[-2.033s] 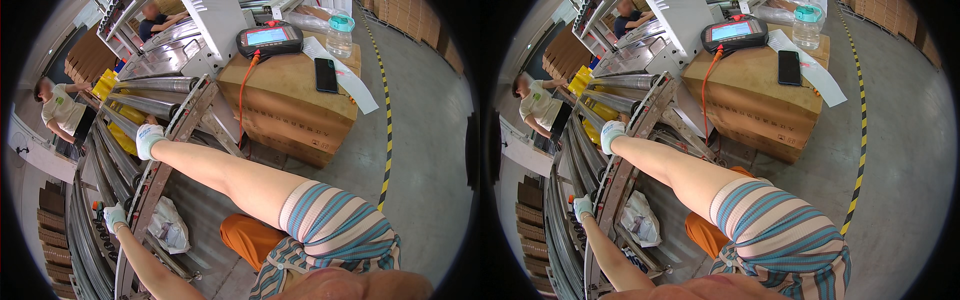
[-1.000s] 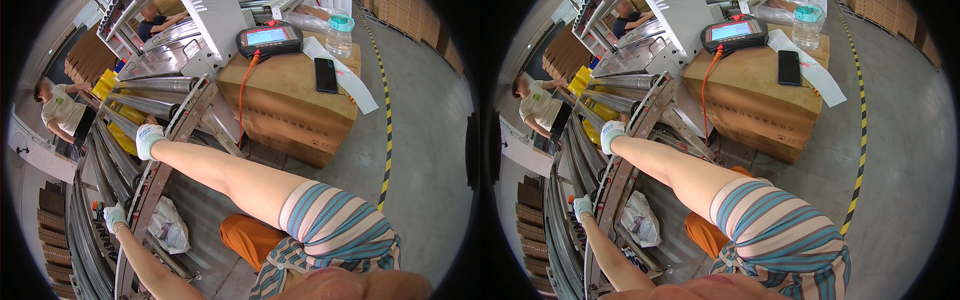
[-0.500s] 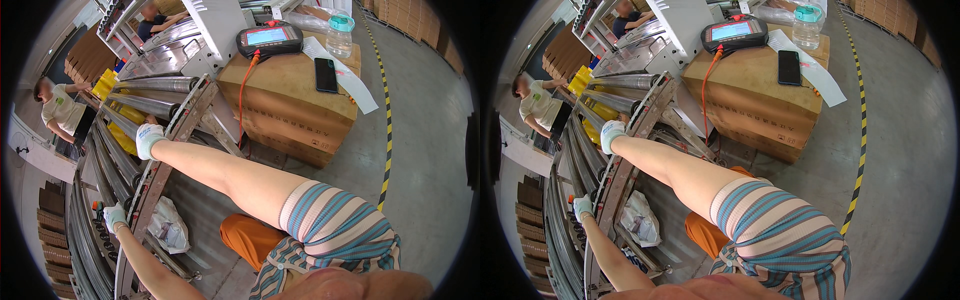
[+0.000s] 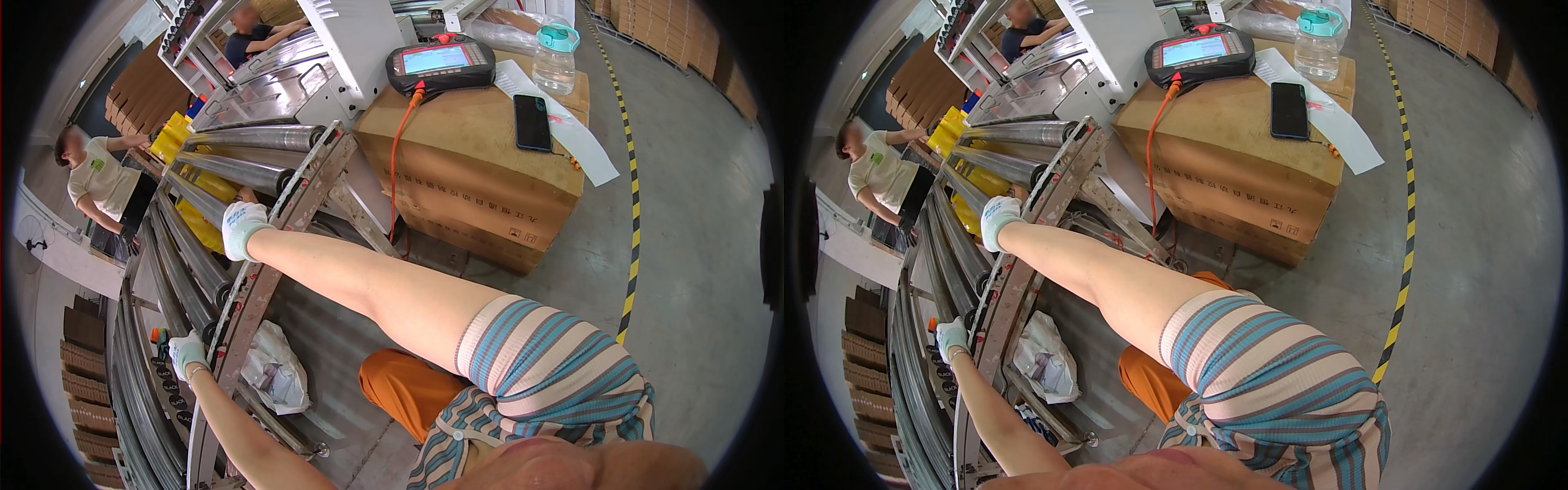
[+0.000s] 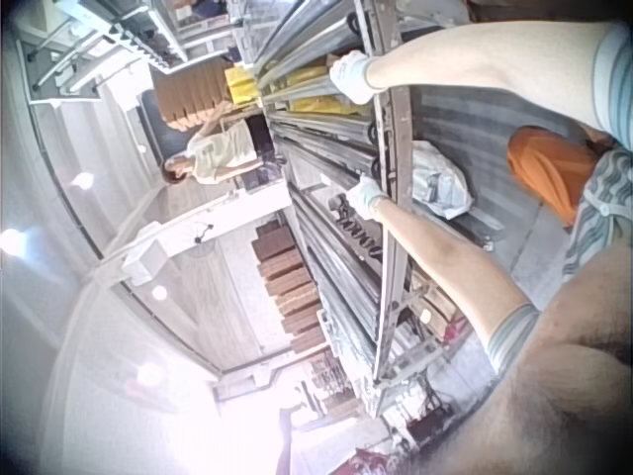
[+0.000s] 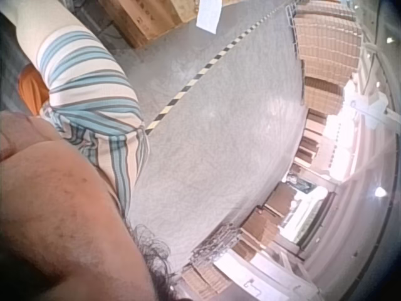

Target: The person puts on work gloves and holds the frame of a roller conveyor while products move along the line.

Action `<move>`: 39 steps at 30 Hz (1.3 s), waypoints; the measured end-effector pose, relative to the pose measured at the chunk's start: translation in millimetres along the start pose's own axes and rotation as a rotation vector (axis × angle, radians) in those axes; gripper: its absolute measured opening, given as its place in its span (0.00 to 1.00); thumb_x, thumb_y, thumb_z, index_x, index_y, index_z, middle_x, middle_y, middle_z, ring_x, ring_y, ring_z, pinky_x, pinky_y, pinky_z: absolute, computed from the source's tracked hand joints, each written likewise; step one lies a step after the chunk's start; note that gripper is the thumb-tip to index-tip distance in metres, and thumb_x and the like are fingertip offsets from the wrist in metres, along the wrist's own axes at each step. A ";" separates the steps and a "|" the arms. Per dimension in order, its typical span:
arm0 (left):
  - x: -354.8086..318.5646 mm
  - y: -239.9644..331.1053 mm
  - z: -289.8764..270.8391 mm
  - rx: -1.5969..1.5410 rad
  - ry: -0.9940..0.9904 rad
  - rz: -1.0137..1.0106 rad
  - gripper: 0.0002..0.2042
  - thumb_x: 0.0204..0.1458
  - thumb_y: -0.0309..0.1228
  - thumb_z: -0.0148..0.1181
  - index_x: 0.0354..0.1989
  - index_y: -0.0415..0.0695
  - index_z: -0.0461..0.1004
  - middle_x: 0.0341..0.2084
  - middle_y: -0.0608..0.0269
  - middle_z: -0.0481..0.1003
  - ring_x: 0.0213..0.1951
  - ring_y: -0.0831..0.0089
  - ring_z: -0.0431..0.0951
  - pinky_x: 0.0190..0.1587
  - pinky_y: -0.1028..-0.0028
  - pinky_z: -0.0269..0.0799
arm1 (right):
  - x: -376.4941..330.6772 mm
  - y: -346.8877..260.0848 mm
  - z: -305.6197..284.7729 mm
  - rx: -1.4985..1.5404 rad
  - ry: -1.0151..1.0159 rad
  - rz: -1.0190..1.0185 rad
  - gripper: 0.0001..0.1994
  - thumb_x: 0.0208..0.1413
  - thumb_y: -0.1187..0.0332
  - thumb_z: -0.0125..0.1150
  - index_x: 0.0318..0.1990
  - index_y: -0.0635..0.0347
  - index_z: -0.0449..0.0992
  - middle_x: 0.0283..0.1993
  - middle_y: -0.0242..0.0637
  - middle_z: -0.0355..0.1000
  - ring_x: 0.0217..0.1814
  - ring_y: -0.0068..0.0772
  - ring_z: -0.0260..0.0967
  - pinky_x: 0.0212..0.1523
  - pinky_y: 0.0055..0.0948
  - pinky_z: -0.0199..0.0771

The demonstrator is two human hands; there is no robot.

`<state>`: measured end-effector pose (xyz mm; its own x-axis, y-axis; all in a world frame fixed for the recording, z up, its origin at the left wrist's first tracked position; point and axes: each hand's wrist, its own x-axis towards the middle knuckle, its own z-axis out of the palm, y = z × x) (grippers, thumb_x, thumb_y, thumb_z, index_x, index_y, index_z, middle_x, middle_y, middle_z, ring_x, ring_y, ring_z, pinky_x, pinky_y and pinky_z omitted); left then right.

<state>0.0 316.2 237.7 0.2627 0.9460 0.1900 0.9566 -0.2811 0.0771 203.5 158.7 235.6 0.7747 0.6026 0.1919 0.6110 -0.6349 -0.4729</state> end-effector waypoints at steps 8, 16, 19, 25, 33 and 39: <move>1.8 1.7 2.8 -0.001 0.001 0.003 0.28 0.43 0.49 0.57 0.45 0.37 0.68 0.43 0.46 0.72 0.45 0.51 0.73 0.47 0.59 0.68 | -1.2 2.4 -0.6 0.001 0.000 -0.008 0.20 0.41 0.60 0.61 0.42 0.58 0.76 0.43 0.37 0.72 0.45 0.35 0.72 0.33 0.34 0.70; 0.8 -0.5 0.3 0.006 0.006 -0.002 0.28 0.43 0.49 0.56 0.45 0.37 0.68 0.43 0.46 0.72 0.45 0.51 0.73 0.46 0.59 0.68 | -1.8 -0.3 -1.3 -0.012 0.005 -0.012 0.19 0.41 0.60 0.61 0.42 0.57 0.76 0.42 0.36 0.73 0.44 0.35 0.72 0.33 0.33 0.69; 1.7 0.5 1.2 0.005 0.008 -0.007 0.28 0.43 0.49 0.56 0.45 0.37 0.68 0.43 0.46 0.72 0.45 0.51 0.73 0.46 0.59 0.68 | -0.7 0.1 -0.7 -0.020 0.012 -0.008 0.19 0.40 0.60 0.61 0.41 0.56 0.76 0.42 0.35 0.73 0.44 0.35 0.72 0.33 0.33 0.69; -4.4 0.6 -4.5 0.008 0.011 -0.016 0.28 0.43 0.48 0.56 0.46 0.37 0.68 0.44 0.46 0.72 0.46 0.52 0.72 0.47 0.59 0.68 | -1.0 -2.4 -0.4 -0.010 0.015 -0.006 0.18 0.40 0.62 0.61 0.41 0.56 0.77 0.41 0.35 0.73 0.44 0.35 0.72 0.33 0.33 0.69; -1.7 2.3 -0.8 0.018 0.002 -0.009 0.27 0.44 0.48 0.56 0.46 0.38 0.68 0.44 0.47 0.71 0.46 0.52 0.72 0.47 0.59 0.68 | 0.3 0.3 0.5 -0.021 0.027 -0.021 0.18 0.39 0.63 0.60 0.41 0.56 0.77 0.41 0.35 0.74 0.43 0.34 0.72 0.32 0.32 0.69; -6.2 3.8 -4.2 0.008 -0.004 -0.017 0.27 0.44 0.48 0.56 0.46 0.38 0.68 0.44 0.47 0.72 0.46 0.52 0.72 0.46 0.59 0.68 | -0.4 -1.0 -1.2 -0.050 0.001 -0.010 0.17 0.40 0.63 0.60 0.40 0.55 0.77 0.40 0.34 0.74 0.43 0.33 0.72 0.30 0.32 0.68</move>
<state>1.5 308.5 240.9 0.2465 0.9513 0.1852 0.9620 -0.2634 0.0726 202.8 158.5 237.0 0.7686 0.6086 0.1972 0.6261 -0.6523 -0.4272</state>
